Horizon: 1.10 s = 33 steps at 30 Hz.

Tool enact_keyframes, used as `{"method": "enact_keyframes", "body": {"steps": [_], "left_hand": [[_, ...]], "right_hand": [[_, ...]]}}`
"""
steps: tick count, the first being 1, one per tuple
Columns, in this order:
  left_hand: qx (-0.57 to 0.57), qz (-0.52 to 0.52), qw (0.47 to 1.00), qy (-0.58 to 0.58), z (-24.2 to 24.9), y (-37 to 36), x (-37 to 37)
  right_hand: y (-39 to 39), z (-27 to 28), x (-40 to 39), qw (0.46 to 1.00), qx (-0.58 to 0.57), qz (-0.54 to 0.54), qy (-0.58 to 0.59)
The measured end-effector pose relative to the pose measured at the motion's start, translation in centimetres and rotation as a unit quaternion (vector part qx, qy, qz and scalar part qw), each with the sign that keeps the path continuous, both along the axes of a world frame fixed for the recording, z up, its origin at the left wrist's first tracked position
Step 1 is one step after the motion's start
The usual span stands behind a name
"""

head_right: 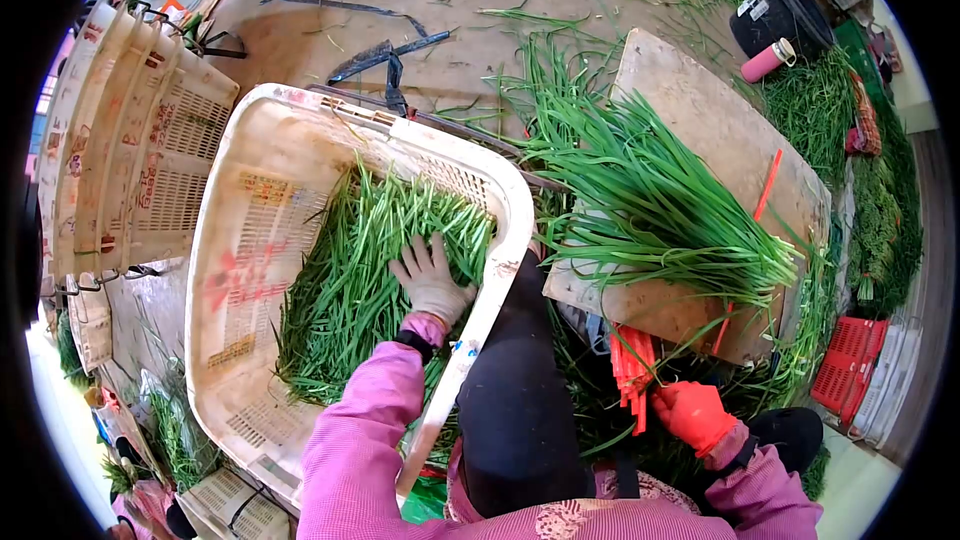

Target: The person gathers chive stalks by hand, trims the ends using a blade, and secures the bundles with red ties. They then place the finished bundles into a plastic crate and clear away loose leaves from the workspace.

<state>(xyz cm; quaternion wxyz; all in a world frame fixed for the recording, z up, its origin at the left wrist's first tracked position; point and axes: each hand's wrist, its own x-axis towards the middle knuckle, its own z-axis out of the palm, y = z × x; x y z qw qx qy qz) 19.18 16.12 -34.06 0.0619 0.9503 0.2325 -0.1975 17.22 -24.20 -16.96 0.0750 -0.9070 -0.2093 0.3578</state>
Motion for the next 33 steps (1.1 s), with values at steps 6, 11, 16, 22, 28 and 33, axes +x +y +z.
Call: {"method": "enact_keyframes", "body": {"steps": [6, 11, 16, 22, 28, 33], "left_hand": [[0.018, 0.011, 1.000, 0.000, -2.2, 0.2, -0.8], [0.032, 0.012, 0.996, -0.080, -2.6, 3.2, -1.4], [0.077, -0.048, 0.990, -0.112, 0.0, 3.7, -1.6], [-0.078, 0.009, 0.993, -0.092, -5.4, -0.4, -4.1], [-0.060, 0.058, 0.995, -0.050, -5.5, -0.1, -3.1], [-0.119, 0.052, 0.984, -0.125, -5.1, 5.4, -3.4]], "right_hand": [[0.0, -0.1, -0.1, 1.000, -0.002, -0.003, -0.004], [-0.7, 0.3, 0.3, 1.000, -0.004, -0.017, -0.018], [-0.4, -0.2, 0.3, 1.000, -0.015, -0.003, -0.021], [0.1, -0.2, 0.1, 0.999, 0.032, -0.004, -0.022], [-0.1, -0.5, 0.1, 1.000, -0.019, -0.006, 0.012], [-0.3, 0.0, 0.3, 1.000, 0.017, -0.012, -0.017]]}}
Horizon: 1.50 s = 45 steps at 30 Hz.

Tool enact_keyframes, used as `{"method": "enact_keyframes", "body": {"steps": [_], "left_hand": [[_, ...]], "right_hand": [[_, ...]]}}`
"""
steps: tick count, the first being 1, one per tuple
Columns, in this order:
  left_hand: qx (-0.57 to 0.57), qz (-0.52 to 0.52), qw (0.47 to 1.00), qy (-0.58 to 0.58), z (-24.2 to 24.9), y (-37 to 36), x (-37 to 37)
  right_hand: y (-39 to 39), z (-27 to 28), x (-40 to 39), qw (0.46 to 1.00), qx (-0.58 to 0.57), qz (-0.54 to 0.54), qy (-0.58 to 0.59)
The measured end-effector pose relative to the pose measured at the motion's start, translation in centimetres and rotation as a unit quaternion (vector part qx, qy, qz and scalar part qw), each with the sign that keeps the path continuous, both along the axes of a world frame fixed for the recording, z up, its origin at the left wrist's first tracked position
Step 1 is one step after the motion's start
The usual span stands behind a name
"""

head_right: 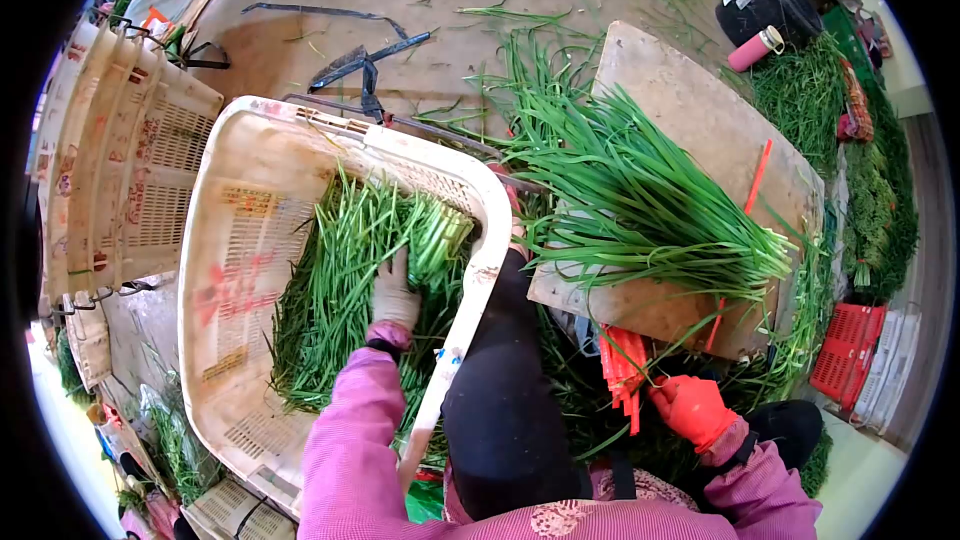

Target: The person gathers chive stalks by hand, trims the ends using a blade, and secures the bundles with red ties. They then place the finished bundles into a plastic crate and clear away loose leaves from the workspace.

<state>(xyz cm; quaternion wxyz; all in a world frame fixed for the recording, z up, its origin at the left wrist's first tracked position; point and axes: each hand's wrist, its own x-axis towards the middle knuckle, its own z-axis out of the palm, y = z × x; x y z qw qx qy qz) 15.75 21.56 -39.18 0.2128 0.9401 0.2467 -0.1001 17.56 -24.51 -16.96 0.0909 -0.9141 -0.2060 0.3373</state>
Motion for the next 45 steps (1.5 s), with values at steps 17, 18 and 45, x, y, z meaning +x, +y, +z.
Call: {"method": "enact_keyframes", "body": {"steps": [17, 18, 45], "left_hand": [[0.045, 0.110, 0.967, 0.227, 3.9, 0.6, 4.4], [-0.016, 0.147, 0.965, 0.216, 4.0, 0.4, 4.6], [-0.202, 0.100, 0.974, 0.013, -2.4, 8.8, -1.7]], "right_hand": [[-0.1, -1.6, -1.0, 0.999, -0.020, 0.028, 0.009], [-0.2, -1.8, -1.0, 0.999, -0.018, 0.028, 0.009], [3.4, 3.8, 2.2, 0.999, -0.018, 0.051, 0.007]]}}
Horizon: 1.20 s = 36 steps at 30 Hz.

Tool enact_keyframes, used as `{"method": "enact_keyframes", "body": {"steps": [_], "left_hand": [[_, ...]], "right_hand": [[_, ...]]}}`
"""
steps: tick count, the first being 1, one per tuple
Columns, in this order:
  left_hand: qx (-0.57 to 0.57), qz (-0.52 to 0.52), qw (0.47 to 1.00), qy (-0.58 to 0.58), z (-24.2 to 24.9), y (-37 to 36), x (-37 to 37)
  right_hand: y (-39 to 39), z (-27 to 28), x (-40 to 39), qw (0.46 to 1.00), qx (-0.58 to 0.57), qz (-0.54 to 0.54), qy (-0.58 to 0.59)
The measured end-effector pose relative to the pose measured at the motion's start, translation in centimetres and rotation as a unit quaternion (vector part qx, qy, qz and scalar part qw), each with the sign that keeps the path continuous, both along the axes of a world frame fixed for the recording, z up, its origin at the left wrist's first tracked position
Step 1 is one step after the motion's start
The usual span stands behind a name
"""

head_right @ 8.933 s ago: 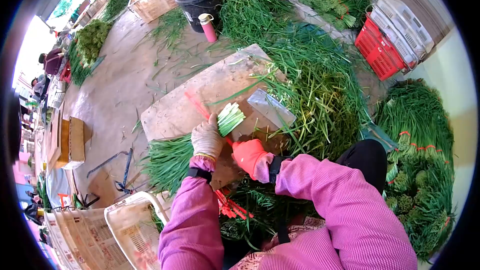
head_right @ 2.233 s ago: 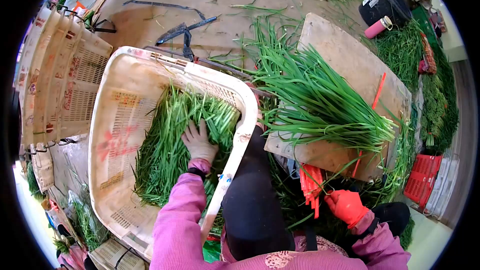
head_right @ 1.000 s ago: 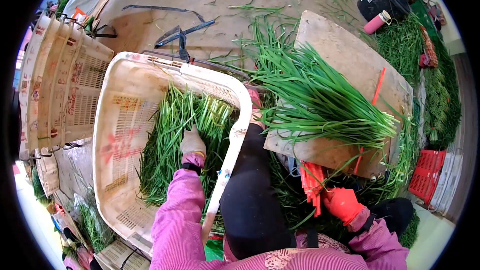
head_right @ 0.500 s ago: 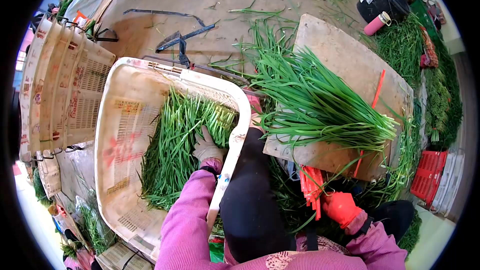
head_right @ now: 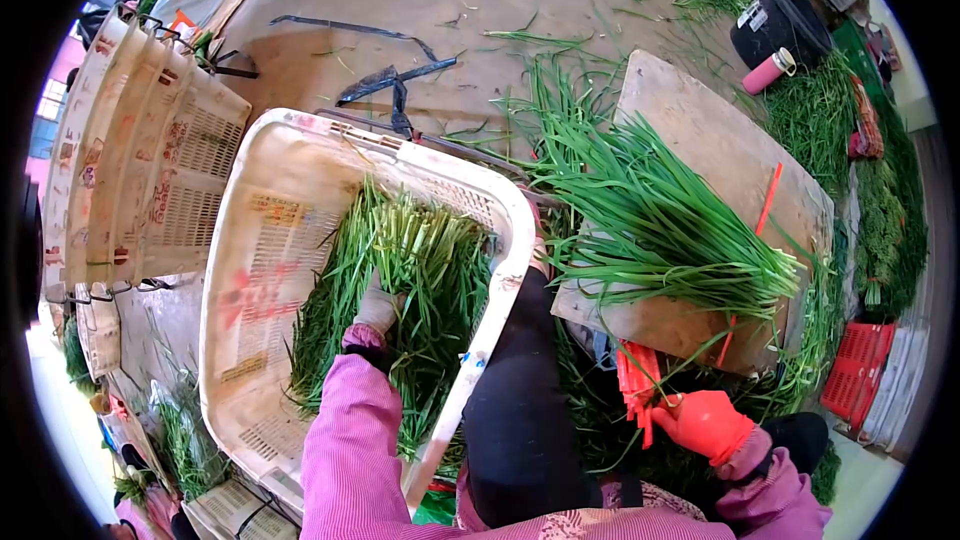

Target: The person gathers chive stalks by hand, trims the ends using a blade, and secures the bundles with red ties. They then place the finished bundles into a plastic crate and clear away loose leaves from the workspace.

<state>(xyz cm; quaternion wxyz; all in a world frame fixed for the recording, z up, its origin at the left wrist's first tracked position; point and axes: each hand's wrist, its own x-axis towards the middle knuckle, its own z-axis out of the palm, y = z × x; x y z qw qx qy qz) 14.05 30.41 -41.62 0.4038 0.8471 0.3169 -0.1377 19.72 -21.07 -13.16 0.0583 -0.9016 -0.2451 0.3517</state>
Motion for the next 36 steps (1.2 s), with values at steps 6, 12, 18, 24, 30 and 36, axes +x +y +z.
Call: {"method": "enact_keyframes", "body": {"steps": [6, 12, 18, 24, 30, 36], "left_hand": [[-0.176, 0.066, 0.966, -0.175, 2.0, -0.5, -1.5], [-0.140, 0.066, 0.960, -0.235, 4.6, -0.8, -3.1], [-0.283, 0.186, 0.894, -0.295, 5.0, -2.7, -4.9], [-0.085, 0.217, 0.933, -0.274, 7.8, -6.6, -6.0], [0.044, 0.202, 0.960, -0.188, 12.9, -8.7, -5.4], [-0.031, 0.186, 0.952, -0.240, 12.4, -9.0, -6.8]], "right_hand": [[11.7, 9.1, 7.3, 0.904, 0.200, -0.256, 0.280], [24.6, 1.0, 11.8, 0.887, 0.325, -0.134, 0.300], [35.5, -3.9, 9.5, 0.964, 0.162, 0.067, 0.201], [39.9, -4.8, 5.5, 0.939, 0.255, -0.058, 0.225], [41.2, -7.9, 3.7, 0.929, 0.314, -0.150, 0.128], [40.8, -7.2, 4.7, 0.928, 0.285, -0.073, 0.228]]}}
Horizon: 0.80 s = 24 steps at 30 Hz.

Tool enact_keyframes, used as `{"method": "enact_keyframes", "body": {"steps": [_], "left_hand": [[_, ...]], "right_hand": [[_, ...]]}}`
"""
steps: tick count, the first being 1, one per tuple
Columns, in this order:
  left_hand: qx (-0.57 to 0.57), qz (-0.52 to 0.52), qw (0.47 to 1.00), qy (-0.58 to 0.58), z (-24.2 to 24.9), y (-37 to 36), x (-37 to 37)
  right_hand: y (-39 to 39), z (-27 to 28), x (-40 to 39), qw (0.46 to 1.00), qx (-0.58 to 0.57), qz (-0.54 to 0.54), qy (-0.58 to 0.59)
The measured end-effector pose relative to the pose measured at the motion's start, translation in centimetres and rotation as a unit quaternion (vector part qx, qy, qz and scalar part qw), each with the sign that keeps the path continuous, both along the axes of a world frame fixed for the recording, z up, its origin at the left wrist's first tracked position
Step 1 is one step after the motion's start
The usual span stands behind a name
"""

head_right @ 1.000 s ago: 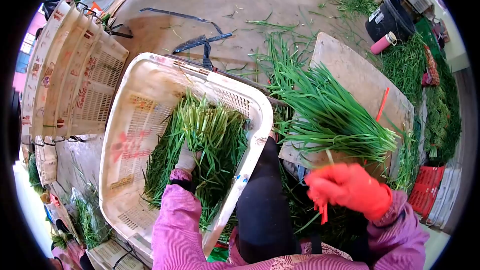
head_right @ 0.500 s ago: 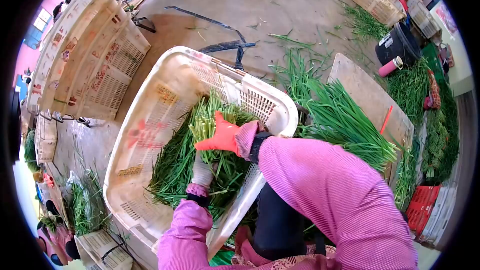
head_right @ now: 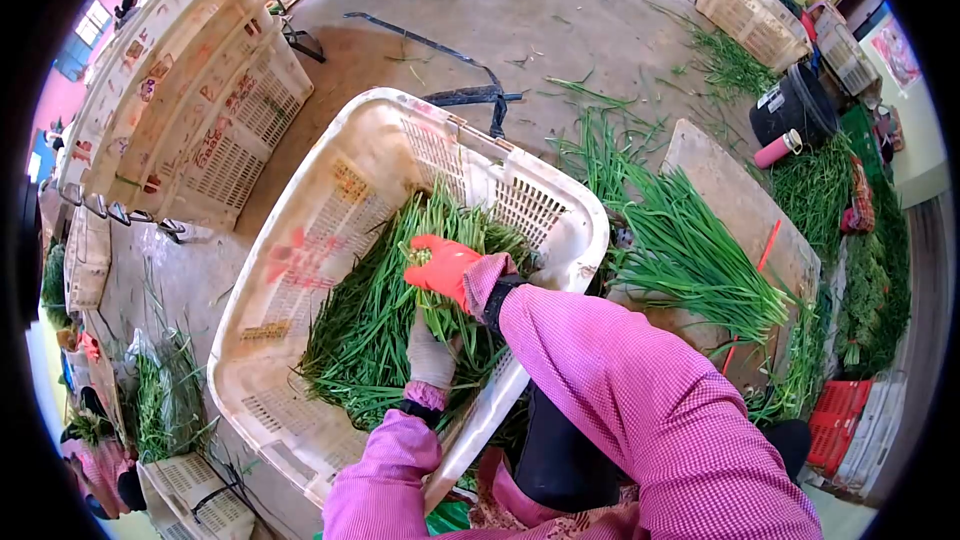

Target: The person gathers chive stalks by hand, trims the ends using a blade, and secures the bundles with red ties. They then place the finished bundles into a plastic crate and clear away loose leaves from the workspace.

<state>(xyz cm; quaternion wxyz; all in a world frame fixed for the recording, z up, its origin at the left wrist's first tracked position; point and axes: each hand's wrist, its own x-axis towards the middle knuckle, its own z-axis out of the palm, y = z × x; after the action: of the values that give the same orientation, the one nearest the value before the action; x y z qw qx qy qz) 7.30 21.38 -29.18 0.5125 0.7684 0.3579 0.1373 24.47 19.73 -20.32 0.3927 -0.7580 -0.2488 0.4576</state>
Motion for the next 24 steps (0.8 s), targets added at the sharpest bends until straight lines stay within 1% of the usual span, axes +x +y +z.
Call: {"method": "enact_keyframes", "body": {"steps": [1, 2, 4, 5, 6, 8, 9, 10, 12, 13, 14, 15, 16, 17, 18, 19, 20, 21, 22, 23, 24], "left_hand": [[0.036, -0.031, 0.995, 0.083, 0.0, 0.2, -0.6], [0.035, -0.031, 0.996, 0.082, 0.0, 0.3, -0.8], [0.118, -0.085, 0.984, 0.106, 1.8, 0.3, -1.2], [0.111, -0.094, 0.973, 0.179, 3.1, 0.5, -1.3], [0.111, -0.095, 0.973, 0.180, 4.4, 0.6, -1.4], [0.182, -0.020, 0.964, 0.191, 6.3, 0.8, -1.6], [0.217, 0.004, 0.964, 0.156, 6.9, 1.0, -1.4], [0.218, 0.003, 0.963, 0.157, 6.9, 0.8, -1.1], [0.306, -0.001, 0.944, 0.122, 6.9, 0.5, 0.1], [0.088, -0.042, 0.986, 0.137, 8.3, 1.3, 1.7], [0.108, 0.030, 0.992, -0.049, -1.5, 0.7, 1.1], [-0.214, 0.184, 0.944, -0.171, -1.8, 0.7, 2.7], [-0.507, 0.310, 0.760, -0.264, -2.0, 0.8, 4.1], [-0.507, 0.306, 0.761, -0.263, -3.2, 0.9, 4.2], [-0.531, 0.220, 0.762, -0.297, -5.4, 0.9, 3.4], [-0.550, 0.133, 0.757, -0.328, -5.3, 1.0, 3.1], [-0.551, 0.132, 0.757, -0.325, -5.2, 1.6, 2.6], [-0.292, 0.020, 0.938, -0.185, -2.4, 2.3, 2.5], [0.004, -0.097, 0.995, -0.022, -0.4, 2.6, 2.5], [-0.238, -0.004, 0.957, -0.165, 0.4, 2.3, 2.5], [-0.213, -0.006, 0.968, -0.132, -1.2, 3.8, 1.9]], "right_hand": [[-0.1, -0.4, 0.1, 0.998, -0.019, 0.026, -0.057], [-0.1, -1.1, 0.1, 0.998, -0.020, 0.025, -0.058], [-0.2, -2.0, -0.1, 0.984, -0.013, 0.077, -0.159], [-0.4, -1.9, 0.0, 0.986, 0.001, 0.083, -0.143], [-0.4, -1.2, 0.1, 0.986, 0.001, 0.082, -0.142], [-0.6, 0.3, 0.1, 0.989, -0.030, 0.106, -0.100], [-0.8, 0.8, 0.0, 0.988, -0.040, 0.102, -0.107], [-0.8, 1.2, -0.3, 0.988, -0.039, 0.102, -0.106], [-0.7, 2.0, -0.8, 0.990, -0.056, 0.105, -0.071], [-0.9, -0.8, -1.8, 0.983, 0.023, 0.096, -0.153], [-1.0, -0.2, -3.0, 0.971, 0.034, 0.082, -0.220], [-0.9, 0.8, -2.9, 0.982, 0.001, 0.083, -0.170], [-1.0, 1.6, -2.8, 0.989, -0.031, 0.081, -0.118], [-1.2, 2.3, -2.7, 0.989, -0.031, 0.077, -0.120], [-1.6, 2.7, -2.7, 0.988, -0.033, 0.107, -0.111], [-2.1, 2.7, -2.7, 0.985, -0.035, 0.136, -0.101], [-2.3, 1.8, -2.5, 0.985, -0.036, 0.134, -0.099], [-2.4, -0.1, -2.2, 0.983, 0.031, 0.119, -0.138], [-2.7, -1.2, -1.9, 0.974, 0.096, 0.104, -0.175], [-2.5, 2.4, 0.2, 0.984, 0.038, 0.135, -0.110], [-2.9, 4.2, 2.1, 0.983, 0.042, 0.130, -0.122]]}}
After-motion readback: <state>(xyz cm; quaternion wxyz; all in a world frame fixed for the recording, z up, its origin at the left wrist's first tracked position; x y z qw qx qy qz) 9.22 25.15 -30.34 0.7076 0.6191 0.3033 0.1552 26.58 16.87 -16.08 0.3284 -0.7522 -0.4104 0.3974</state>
